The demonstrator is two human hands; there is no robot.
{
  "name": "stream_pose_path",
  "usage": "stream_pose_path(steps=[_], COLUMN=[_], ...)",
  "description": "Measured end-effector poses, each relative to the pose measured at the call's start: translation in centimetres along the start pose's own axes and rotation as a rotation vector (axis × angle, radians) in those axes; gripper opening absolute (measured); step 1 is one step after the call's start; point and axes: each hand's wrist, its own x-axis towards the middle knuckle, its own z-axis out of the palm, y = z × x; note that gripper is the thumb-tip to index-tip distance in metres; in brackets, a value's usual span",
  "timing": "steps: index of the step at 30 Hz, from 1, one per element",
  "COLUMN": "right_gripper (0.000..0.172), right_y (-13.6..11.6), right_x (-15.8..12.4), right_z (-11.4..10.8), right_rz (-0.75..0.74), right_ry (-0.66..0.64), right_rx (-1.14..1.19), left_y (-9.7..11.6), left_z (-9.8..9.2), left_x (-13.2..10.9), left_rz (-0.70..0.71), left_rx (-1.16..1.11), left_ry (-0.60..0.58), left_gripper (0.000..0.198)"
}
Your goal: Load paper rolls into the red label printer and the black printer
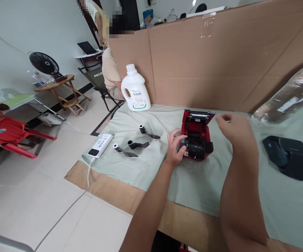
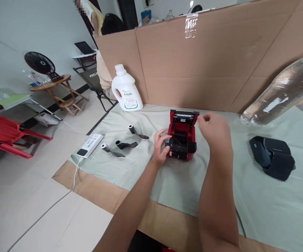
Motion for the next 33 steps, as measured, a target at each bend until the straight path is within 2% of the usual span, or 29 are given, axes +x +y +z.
stream_pose_path(steps=[2,4,7,10,14,18,21,25,30,33], right_gripper=[0.039,0.046,0.039,0.027,0.025,0.052,0.065,0.069,0.069,0.065], right_y=[0.5,0.7,0.8,1.0,1.7,2.8,3.7,4.7,5.4,5.2], right_x=[0.5,1.1,1.9,1.9,-0.4,-3.3,-4.5,-5.3,-5.5,-5.6], right_z=[-0.5,0.2,2.4,4.2,5.2,5.6,6.4,7.7,8.7,8.6], right_rz=[0.036,0.042,0.034,0.053,0.164,0.242,0.248,0.265,0.310,0.301], right_ry=[0.128,0.115,0.084,0.123,0.111,0.078,0.075,0.093,0.058,0.032], right_rx=[0.038,0.136,0.284,0.392,0.649,0.775,0.786,0.812,0.927,0.968], left_y=[0.3,0.7,1.4,1.8,2.1,2.4,2.4,2.1,2.0,2.2], left_z=[-0.3,-0.5,-0.3,0.2,0.1,-0.4,-0.6,-0.4,-0.3,-0.2], left_x=[-0.1,-0.2,-0.2,-0.4,-1.4,-2.8,-3.2,-3.5,-4.1,-4.0], left_rz=[0.067,0.141,0.228,0.275,0.269,0.298,0.280,0.251,0.321,0.262], left_rx=[0.037,0.102,0.245,0.348,0.431,0.506,0.508,0.495,0.476,0.467], left_ry=[-0.064,-0.155,-0.236,-0.209,-0.133,-0.041,-0.057,-0.072,-0.034,-0.033], left_gripper=[0.044,0.044,0.044,0.035,0.032,0.039,0.041,0.039,0.036,0.038])
